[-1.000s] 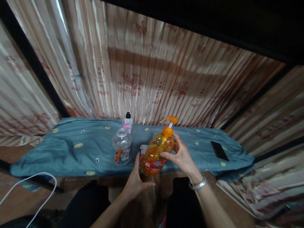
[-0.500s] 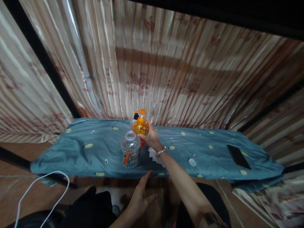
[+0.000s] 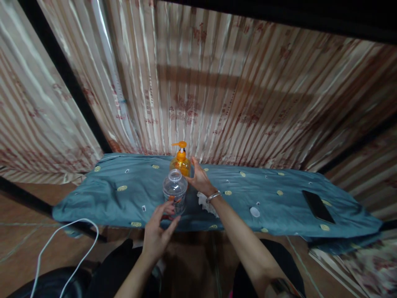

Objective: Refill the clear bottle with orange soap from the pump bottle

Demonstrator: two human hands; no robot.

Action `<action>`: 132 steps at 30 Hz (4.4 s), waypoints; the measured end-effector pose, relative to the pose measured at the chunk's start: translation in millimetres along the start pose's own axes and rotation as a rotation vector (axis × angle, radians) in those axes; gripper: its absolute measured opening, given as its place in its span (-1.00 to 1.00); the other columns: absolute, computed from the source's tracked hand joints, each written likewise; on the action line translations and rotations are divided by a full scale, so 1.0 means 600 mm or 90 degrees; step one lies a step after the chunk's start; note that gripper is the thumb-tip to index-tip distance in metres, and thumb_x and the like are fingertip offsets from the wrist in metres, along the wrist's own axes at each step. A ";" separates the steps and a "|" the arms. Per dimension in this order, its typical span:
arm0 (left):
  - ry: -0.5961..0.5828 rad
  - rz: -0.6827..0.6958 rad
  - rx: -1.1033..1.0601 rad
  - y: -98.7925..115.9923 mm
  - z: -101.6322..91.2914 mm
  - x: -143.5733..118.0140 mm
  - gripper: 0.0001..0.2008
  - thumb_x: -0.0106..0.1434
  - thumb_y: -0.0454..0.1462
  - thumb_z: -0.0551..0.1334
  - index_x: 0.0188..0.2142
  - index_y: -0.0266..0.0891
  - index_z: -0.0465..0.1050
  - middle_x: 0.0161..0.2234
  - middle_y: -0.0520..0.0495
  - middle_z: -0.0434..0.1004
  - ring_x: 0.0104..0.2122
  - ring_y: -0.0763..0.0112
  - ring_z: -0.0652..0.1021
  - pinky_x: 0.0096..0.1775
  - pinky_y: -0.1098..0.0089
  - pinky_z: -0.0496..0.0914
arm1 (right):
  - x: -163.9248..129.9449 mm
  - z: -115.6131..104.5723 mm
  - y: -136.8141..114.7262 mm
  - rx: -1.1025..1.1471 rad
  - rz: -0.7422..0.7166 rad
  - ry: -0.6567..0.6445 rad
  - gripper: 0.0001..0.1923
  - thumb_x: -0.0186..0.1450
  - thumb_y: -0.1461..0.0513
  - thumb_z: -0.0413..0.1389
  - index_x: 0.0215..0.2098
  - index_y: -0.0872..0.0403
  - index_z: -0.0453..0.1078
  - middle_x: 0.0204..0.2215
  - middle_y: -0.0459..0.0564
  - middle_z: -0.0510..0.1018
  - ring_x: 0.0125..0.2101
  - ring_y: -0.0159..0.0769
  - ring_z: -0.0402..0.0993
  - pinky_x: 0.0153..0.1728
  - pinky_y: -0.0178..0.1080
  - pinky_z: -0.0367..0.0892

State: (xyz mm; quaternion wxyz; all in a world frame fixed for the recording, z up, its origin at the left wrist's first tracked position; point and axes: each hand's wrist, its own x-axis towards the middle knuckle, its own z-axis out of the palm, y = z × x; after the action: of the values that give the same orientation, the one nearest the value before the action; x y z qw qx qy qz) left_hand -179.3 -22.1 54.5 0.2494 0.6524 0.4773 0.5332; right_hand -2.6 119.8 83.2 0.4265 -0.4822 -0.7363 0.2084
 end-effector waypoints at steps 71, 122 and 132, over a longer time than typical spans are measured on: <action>0.039 -0.145 -0.152 -0.037 0.057 0.098 0.08 -0.16 -0.33 0.43 0.30 -0.19 -0.09 0.12 -0.23 0.37 0.10 0.06 0.43 0.14 0.02 0.25 | 0.084 -0.100 -0.243 -0.458 -0.327 -0.561 -0.83 0.15 0.39 0.17 -0.28 0.12 0.52 -0.33 0.02 0.61 -0.29 -0.21 0.52 -0.27 -0.24 0.34; 0.042 -0.136 -0.053 -0.034 0.057 0.101 0.12 -0.12 -0.22 0.43 0.32 -0.21 -0.19 0.17 -0.28 0.28 0.14 0.04 0.40 0.14 0.07 0.27 | -0.210 0.079 0.092 -0.370 0.187 -0.064 -0.51 0.29 0.42 -0.10 0.19 0.26 0.25 0.24 0.26 0.27 0.25 -0.16 0.16 0.23 -0.11 0.13; 0.040 -0.153 -0.034 -0.034 0.052 0.101 0.16 -0.12 -0.22 0.44 0.33 -0.19 -0.24 0.17 -0.26 0.29 0.18 0.05 0.35 0.16 0.07 0.24 | -0.297 -0.128 0.183 -0.458 0.202 -0.053 -0.43 0.15 0.51 -0.11 0.09 0.21 0.38 0.11 0.22 0.45 0.20 -0.13 0.26 0.22 -0.04 0.17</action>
State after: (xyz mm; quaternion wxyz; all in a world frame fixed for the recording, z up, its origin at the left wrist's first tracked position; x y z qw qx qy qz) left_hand -158.8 46.1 55.5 0.3135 0.5665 0.5454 0.5323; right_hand 150.1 2.5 -29.5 0.1630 -0.6996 -0.6954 0.0198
